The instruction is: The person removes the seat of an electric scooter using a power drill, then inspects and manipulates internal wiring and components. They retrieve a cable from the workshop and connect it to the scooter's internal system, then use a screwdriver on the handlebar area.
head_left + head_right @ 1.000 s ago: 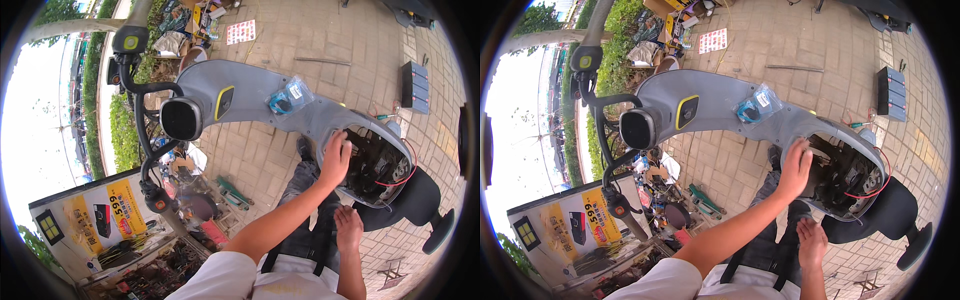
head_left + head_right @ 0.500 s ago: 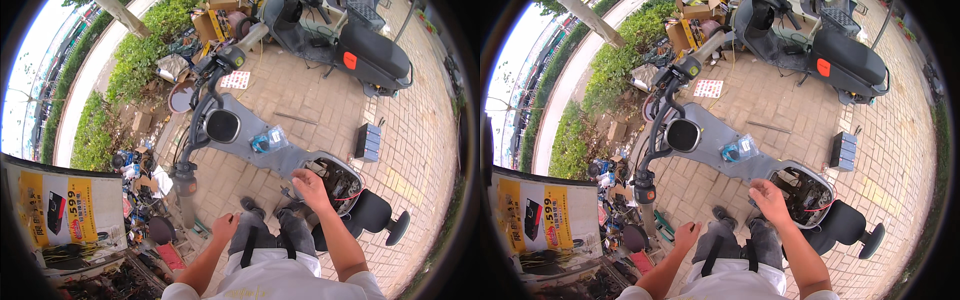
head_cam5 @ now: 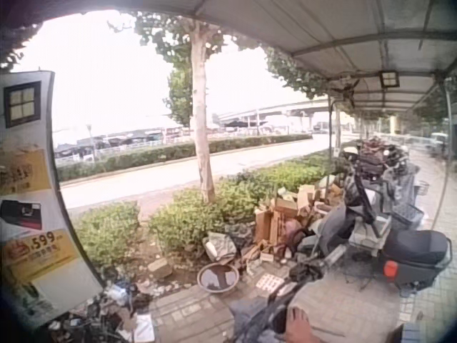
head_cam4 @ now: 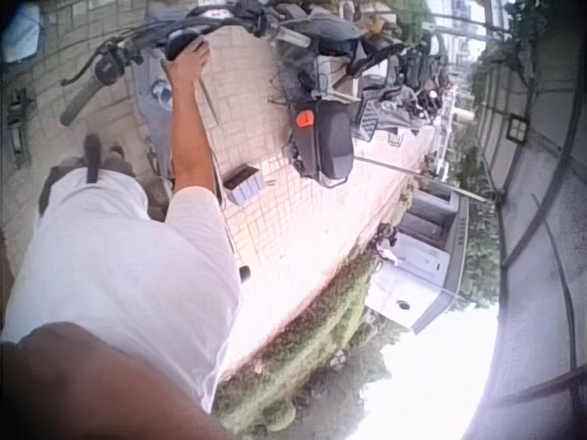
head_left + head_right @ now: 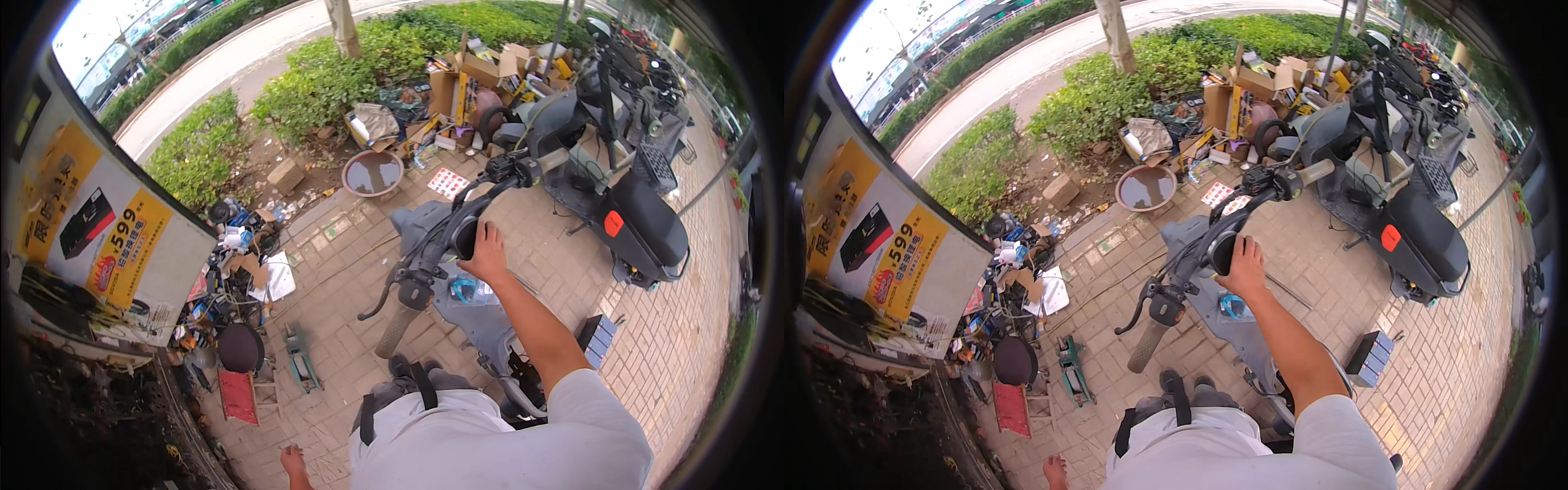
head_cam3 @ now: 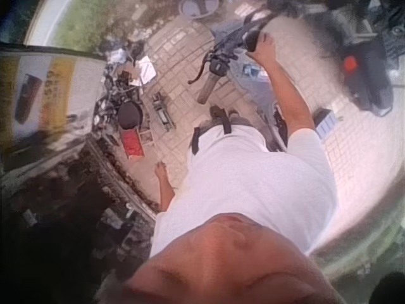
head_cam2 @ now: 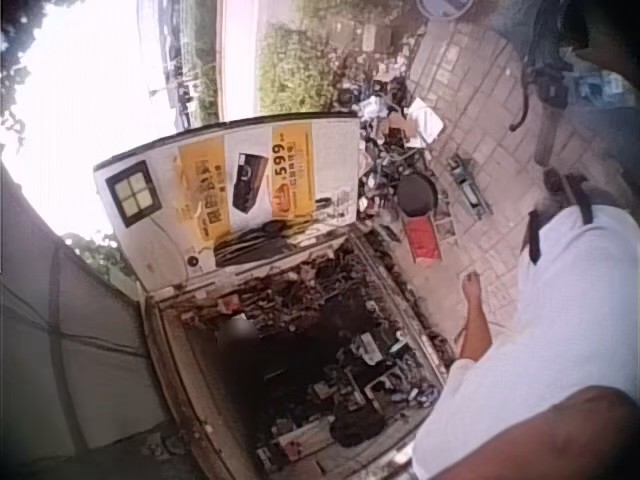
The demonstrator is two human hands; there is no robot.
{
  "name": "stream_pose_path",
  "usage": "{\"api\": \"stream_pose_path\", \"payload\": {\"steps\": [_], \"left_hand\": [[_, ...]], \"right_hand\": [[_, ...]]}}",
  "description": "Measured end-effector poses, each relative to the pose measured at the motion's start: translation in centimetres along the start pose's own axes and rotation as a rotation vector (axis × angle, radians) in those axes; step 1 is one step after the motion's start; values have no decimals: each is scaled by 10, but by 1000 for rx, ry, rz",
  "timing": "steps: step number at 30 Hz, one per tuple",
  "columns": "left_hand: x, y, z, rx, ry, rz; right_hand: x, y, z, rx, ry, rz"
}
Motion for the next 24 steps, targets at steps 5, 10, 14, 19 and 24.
{"api": "stream_pose_path", "payload": {"steps": [5, 10, 14, 19, 24], "left_hand": [[146, -175, -43, -100, 194, -310], [195, -295, -31, 138, 376, -670], [178, -287, -14, -155, 4, -575], [153, -253, 3, -24, 133, -449], [255, -230, -27, -120, 188, -79]], "right_hand": [[-34, 2, 24, 0, 47, 14], [-28, 9, 31, -43, -133, -80], [-57, 29, 47, -60, -236, -97], [6, -11, -11, -476, -349, -832], [235, -151, 16, -99, 300, -761]]}}
Point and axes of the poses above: each hand's wrist, its own y-axis towards the middle knuckle, its own z-axis out of the palm, x = y × z, the point moved 8 cm from there along y, towards the middle knuckle, and after that the axes turned 1 degree about -z, right-handed, at the moved point
